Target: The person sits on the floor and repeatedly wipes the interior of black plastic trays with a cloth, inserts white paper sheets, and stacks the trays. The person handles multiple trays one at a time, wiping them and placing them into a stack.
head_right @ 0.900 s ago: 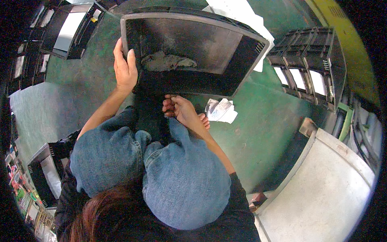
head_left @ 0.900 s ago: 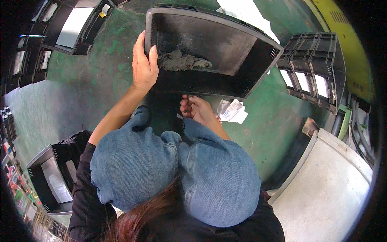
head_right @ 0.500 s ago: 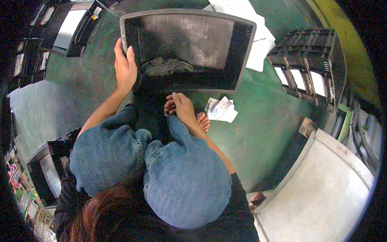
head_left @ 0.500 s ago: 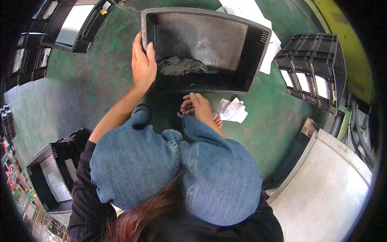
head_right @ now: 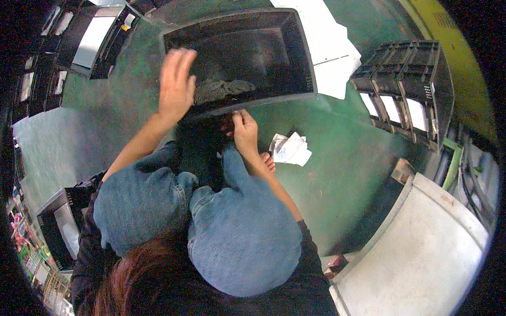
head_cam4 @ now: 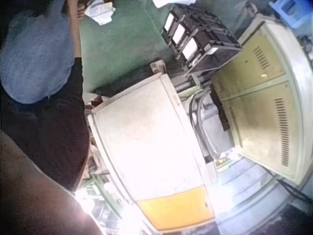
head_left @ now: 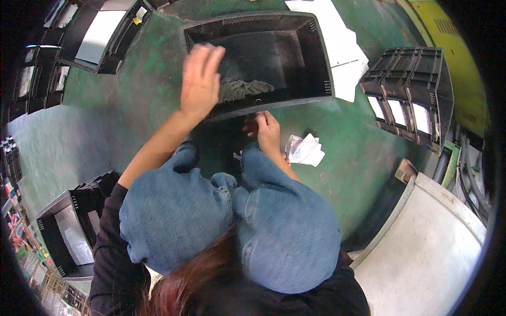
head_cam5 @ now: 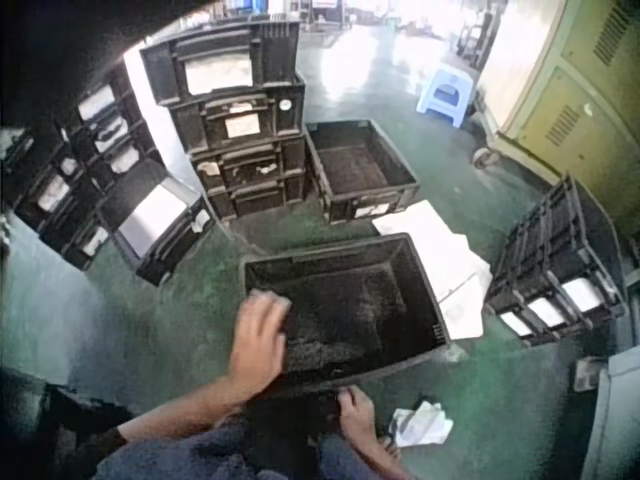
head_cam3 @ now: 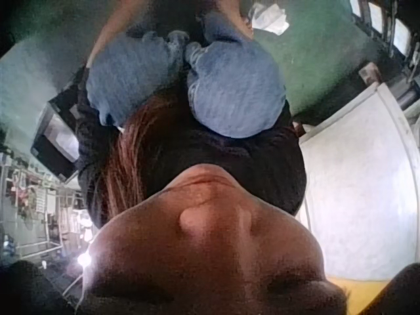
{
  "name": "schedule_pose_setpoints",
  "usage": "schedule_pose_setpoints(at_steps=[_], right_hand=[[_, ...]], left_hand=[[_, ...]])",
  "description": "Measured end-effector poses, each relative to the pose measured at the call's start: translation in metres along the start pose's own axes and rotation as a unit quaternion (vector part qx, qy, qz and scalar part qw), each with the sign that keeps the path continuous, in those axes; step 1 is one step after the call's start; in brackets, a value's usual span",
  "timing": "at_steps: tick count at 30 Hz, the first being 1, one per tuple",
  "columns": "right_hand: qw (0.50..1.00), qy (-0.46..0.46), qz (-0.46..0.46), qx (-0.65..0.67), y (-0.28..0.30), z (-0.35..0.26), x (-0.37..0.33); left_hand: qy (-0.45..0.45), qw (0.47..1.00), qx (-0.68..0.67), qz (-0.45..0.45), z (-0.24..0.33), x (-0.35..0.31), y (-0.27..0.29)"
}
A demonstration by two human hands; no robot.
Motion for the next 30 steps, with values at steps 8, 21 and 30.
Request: schedule_pose_setpoints(at_steps=[8, 21, 30], right_hand=[[1.000, 0.015, 0.002, -0.007, 0.004, -0.008, 0.007], [0.804, 0.363, 0.004, -0.471, -0.013, -0.156, -0.012], [0.884, 0.305, 0.015, -0.353, -0.004, -0.163, -0.007]], left_hand=[[0.115, 0.834, -0.379, -0.385, 0.048, -0.016, -0.092], [-0.186, 0.911, -0.259, -0.261, 0.083, 0.008, -0.067], [0.031, 0.864, -0.350, -0.361, 0.065, 0.038, -0.069]])
Point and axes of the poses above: each hand's wrist, its own x-axis towards the middle knuckle, its own y-axis out of the back of the hand, z = x × y, the point moved 10 cm from there along x, towards the middle knuckle, and after that the axes turned 7 degrees about x, right-handed, at the moved point
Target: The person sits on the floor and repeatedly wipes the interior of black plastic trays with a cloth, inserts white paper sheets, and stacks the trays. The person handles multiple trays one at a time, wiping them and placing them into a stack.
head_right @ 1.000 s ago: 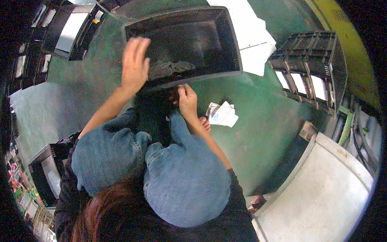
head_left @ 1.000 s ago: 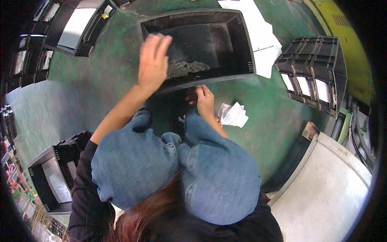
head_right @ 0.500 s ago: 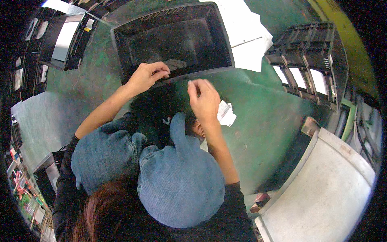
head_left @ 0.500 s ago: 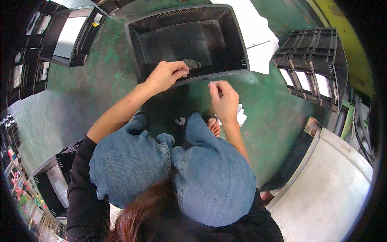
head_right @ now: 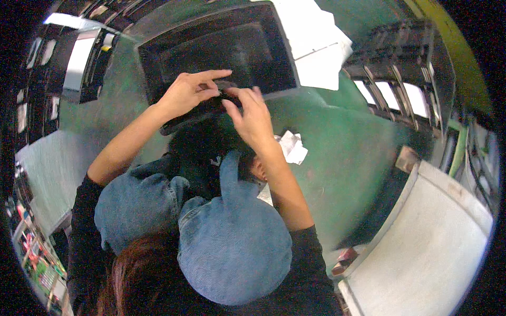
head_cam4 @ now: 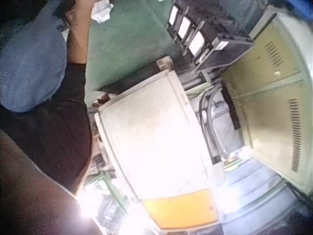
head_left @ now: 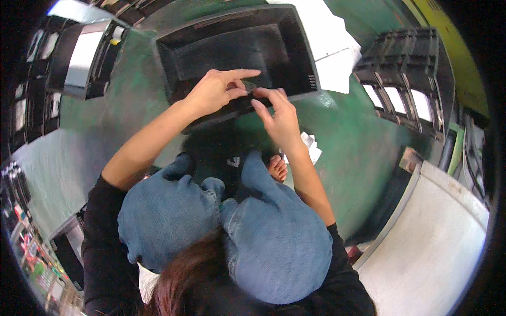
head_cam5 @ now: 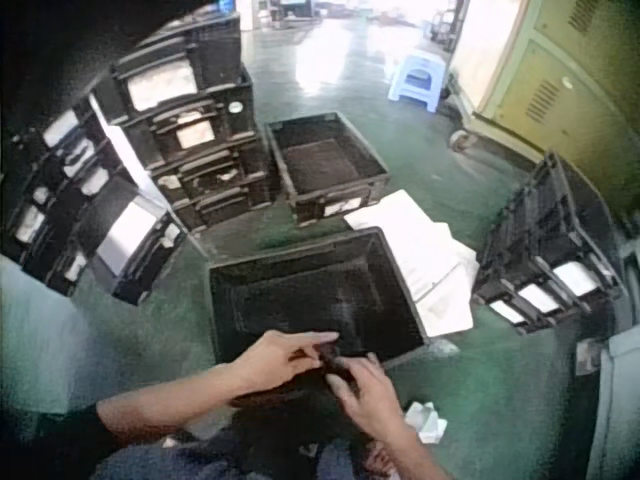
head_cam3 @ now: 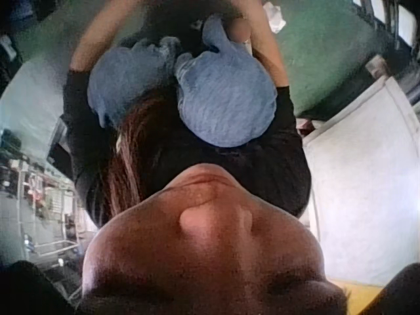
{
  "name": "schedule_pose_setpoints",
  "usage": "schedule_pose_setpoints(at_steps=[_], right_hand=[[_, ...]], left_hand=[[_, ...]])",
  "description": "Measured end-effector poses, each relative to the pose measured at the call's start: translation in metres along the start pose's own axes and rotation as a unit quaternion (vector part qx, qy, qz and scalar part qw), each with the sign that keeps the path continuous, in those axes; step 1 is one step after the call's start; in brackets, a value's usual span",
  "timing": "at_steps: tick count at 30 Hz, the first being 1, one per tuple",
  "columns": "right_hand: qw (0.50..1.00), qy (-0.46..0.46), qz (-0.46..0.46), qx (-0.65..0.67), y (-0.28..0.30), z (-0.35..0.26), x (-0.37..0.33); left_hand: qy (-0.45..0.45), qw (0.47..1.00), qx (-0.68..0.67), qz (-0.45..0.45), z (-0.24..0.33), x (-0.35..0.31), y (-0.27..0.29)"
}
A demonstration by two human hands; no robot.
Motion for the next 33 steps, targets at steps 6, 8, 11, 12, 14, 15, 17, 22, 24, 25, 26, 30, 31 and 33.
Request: schedule_pose_setpoints(at_steps=[6, 8, 11, 12, 14, 15, 17, 22, 24, 25, 26, 30, 31, 33], right_hand=[[0.971, -0.095, 0.073, 0.205, 0.051, 0.013, -0.036], [0.976, -0.150, 0.078, 0.135, 0.078, 0.036, -0.068], [0.944, -0.316, 0.091, -0.026, 0.148, 0.097, -0.146], [0.907, -0.380, 0.068, -0.168, 0.174, 0.115, -0.176], [0.821, -0.485, -0.005, -0.303, 0.201, 0.146, -0.228], [0.814, -0.453, -0.046, -0.361, 0.204, 0.148, -0.230], [0.829, -0.386, -0.034, -0.404, 0.202, 0.142, -0.203], [0.992, 0.004, 0.000, -0.127, 0.093, 0.043, -0.008], [0.981, 0.100, -0.158, -0.046, -0.010, 0.011, 0.051], [0.954, 0.116, -0.275, -0.006, -0.066, -0.001, 0.065], [0.925, 0.134, -0.347, -0.082, -0.114, -0.007, 0.065], [0.820, 0.026, -0.561, -0.113, -0.201, 0.015, 0.056], [0.866, 0.136, -0.443, -0.189, -0.187, 0.006, 0.082], [0.911, 0.141, -0.295, -0.250, -0.134, 0.031, 0.137]], left_hand=[[0.125, 0.917, -0.321, -0.199, 0.043, -0.002, -0.054], [0.182, 0.891, -0.345, -0.234, 0.052, -0.013, -0.076], [0.104, 0.958, -0.226, -0.144, 0.050, -0.003, -0.039], [0.111, 0.971, -0.195, -0.088, 0.035, -0.002, -0.011], [0.195, 0.971, -0.139, -0.014, -0.015, -0.010, 0.058], [0.220, 0.968, -0.060, 0.108, -0.042, -0.021, 0.101], [0.087, 0.904, 0.175, 0.380, -0.043, -0.056, 0.175], [0.309, 0.871, 0.130, 0.358, -0.134, -0.101, 0.152], [0.337, 0.865, -0.140, 0.345, -0.158, -0.095, 0.109], [0.329, 0.878, -0.056, 0.344, -0.151, -0.087, 0.108], [0.285, 0.887, 0.032, 0.362, -0.137, -0.077, 0.111], [0.254, 0.872, 0.115, 0.401, -0.121, -0.065, 0.108], [0.240, 0.871, 0.130, 0.409, -0.116, -0.065, 0.110], [0.262, 0.865, 0.115, 0.412, -0.120, -0.071, 0.110]])
Point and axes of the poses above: each hand's wrist, its own x-axis towards the middle knuckle, its own y-axis out of the back of the hand, z = x × y, the point moved 10 cm from there along x, towards the middle knuckle, and after that the axes turned 7 degrees about x, right-handed, at the moved point
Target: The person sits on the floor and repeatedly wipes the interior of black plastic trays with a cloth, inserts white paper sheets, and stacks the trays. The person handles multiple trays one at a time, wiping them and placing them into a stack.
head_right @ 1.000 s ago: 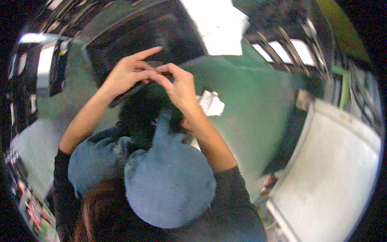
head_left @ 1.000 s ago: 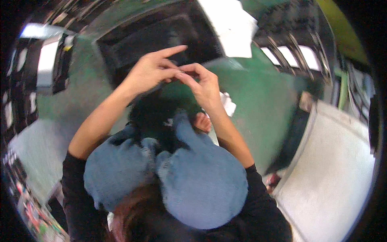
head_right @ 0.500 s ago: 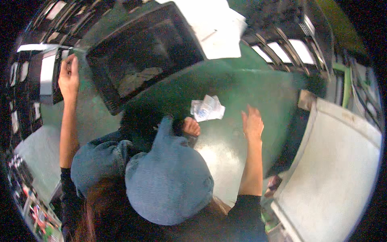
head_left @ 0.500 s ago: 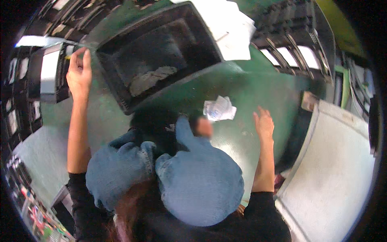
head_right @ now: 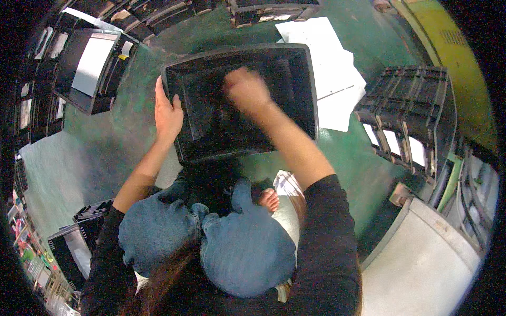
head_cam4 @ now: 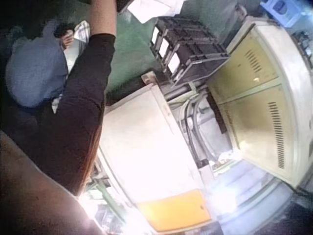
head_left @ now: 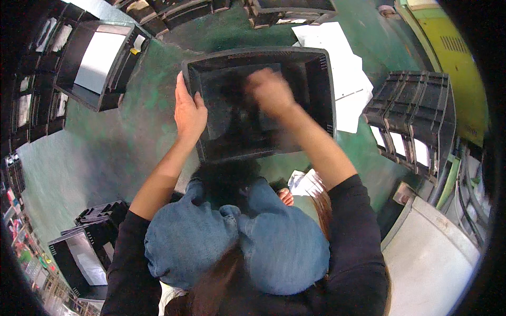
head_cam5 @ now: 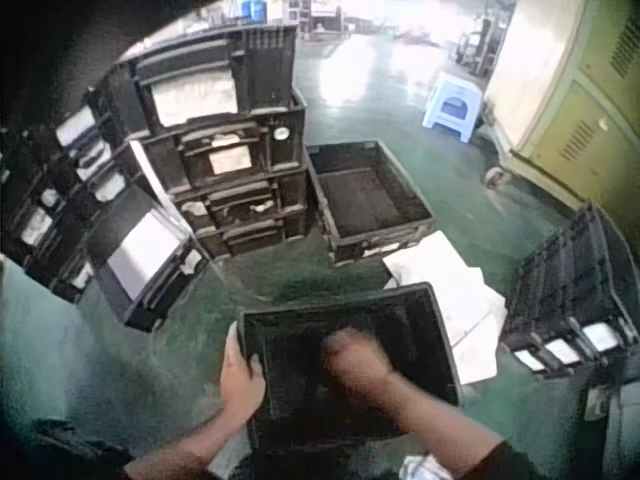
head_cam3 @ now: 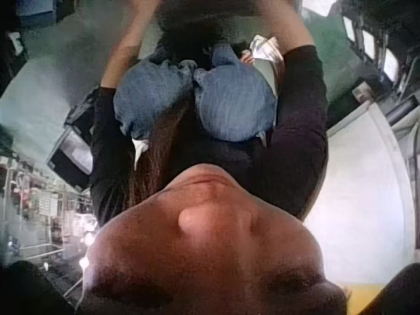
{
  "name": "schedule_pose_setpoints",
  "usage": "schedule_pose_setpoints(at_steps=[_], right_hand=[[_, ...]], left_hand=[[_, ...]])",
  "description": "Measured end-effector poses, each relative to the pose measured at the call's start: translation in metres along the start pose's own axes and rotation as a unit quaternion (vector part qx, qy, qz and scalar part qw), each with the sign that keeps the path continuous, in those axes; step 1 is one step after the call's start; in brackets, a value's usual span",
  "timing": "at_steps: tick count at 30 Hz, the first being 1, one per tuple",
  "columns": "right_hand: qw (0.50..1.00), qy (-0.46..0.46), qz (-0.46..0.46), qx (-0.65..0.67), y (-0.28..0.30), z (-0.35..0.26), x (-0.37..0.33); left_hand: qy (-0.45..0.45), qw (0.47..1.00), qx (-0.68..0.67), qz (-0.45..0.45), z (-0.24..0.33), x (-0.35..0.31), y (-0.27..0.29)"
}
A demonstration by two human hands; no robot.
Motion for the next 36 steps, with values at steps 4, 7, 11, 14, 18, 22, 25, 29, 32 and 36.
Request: schedule_pose_setpoints(at_steps=[4, 7, 11, 14, 18, 22, 25, 29, 32, 36], right_hand=[[0.934, 0.022, 0.082, -0.346, 0.012, 0.060, -0.033], [0.936, -0.003, 0.077, -0.345, -0.001, 0.090, -0.045], [0.951, -0.149, 0.016, -0.268, -0.008, 0.126, -0.049], [0.950, -0.207, -0.025, -0.233, -0.008, 0.125, -0.076], [0.944, -0.300, -0.116, -0.067, -0.041, 0.119, -0.149], [0.968, -0.240, 0.049, -0.045, -0.018, 0.122, -0.126], [0.921, -0.336, 0.186, -0.064, 0.001, 0.131, -0.096], [0.972, -0.227, -0.023, -0.048, -0.054, 0.045, -0.083], [0.995, -0.053, -0.036, -0.080, -0.041, -0.006, -0.064], [0.961, -0.161, 0.009, -0.225, 0.028, 0.092, -0.058]], left_hand=[[-0.002, 1.000, -0.016, -0.004, -0.002, 0.000, -0.001], [-0.008, 0.998, -0.068, 0.010, -0.004, 0.001, 0.001], [0.027, 0.985, -0.171, -0.027, -0.012, 0.002, -0.006], [0.022, 0.985, -0.169, -0.016, -0.007, 0.001, -0.002], [0.034, 0.978, -0.207, -0.016, -0.003, 0.004, -0.004], [-0.024, 0.990, -0.134, -0.032, 0.010, 0.003, -0.002], [-0.020, 0.994, -0.101, -0.046, 0.010, 0.002, -0.003], [-0.045, 0.996, -0.074, -0.022, 0.016, 0.001, 0.001], [-0.064, 0.996, -0.056, -0.018, 0.020, 0.004, 0.003], [-0.028, 0.994, -0.085, -0.056, 0.015, 0.007, -0.003]])
Point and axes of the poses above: each hand's wrist, its own x-axis towards the middle knuckle, its own y-axis out of the back of the hand, z = x × y, the point moved 10 cm from there along x, towards the middle knuckle, and after that the axes turned 7 degrees about x, right-handed, at the moved point
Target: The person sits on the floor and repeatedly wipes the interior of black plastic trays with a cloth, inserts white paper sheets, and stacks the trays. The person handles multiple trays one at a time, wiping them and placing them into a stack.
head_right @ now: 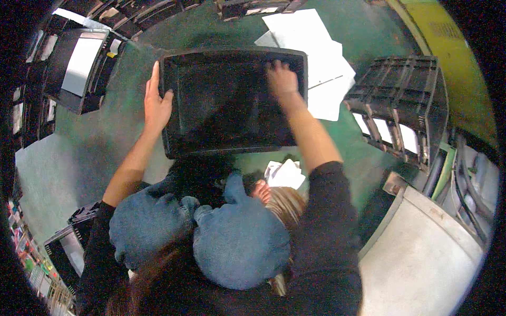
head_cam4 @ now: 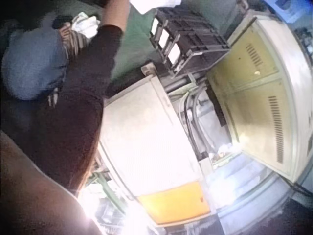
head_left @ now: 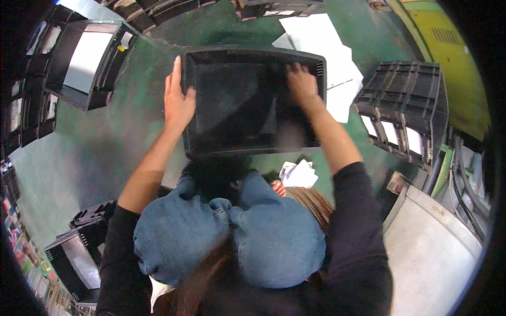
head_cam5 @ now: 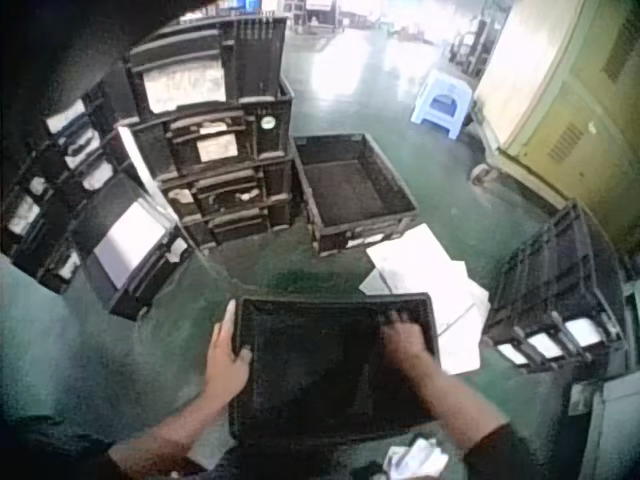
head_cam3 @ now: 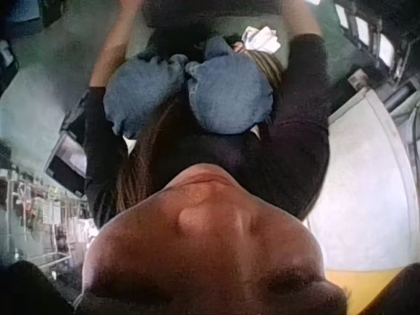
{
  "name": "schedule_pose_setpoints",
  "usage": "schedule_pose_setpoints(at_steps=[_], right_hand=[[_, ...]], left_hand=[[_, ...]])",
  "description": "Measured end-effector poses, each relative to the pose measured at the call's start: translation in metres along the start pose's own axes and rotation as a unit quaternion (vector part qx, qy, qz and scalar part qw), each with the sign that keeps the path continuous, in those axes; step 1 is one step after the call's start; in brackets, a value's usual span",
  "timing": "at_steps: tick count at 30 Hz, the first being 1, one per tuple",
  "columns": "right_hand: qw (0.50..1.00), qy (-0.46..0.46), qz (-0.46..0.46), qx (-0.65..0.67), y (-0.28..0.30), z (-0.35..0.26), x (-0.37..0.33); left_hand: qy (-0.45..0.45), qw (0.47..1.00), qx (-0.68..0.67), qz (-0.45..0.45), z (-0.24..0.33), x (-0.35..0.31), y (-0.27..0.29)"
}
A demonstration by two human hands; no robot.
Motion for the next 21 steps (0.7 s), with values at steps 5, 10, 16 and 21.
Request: schedule_pose_setpoints(at_steps=[5, 10, 16, 21], right_hand=[[0.978, 0.110, -0.151, -0.096, -0.084, -0.002, -0.078], [0.948, 0.086, -0.285, 0.116, -0.092, -0.067, -0.103], [0.900, 0.231, -0.242, 0.279, -0.032, -0.231, -0.030], [0.696, 0.078, -0.167, 0.694, -0.012, -0.106, -0.033]], left_hand=[[0.009, 1.000, -0.025, 0.009, 0.004, 0.002, 0.001], [0.015, 1.000, -0.023, 0.011, 0.002, 0.000, 0.001], [-0.017, 0.999, -0.010, 0.032, -0.004, -0.002, 0.001], [0.012, 1.000, -0.023, 0.003, -0.014, 0.000, -0.005]])
Point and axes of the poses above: each hand's wrist, its own x-axis towards the middle knuckle, its own y-axis out of the back of the hand, z = x × y, the point moved 10 cm from there along x, towards the middle knuckle, and after that the axes turned 7 degrees about x, right-handed, at the moved point
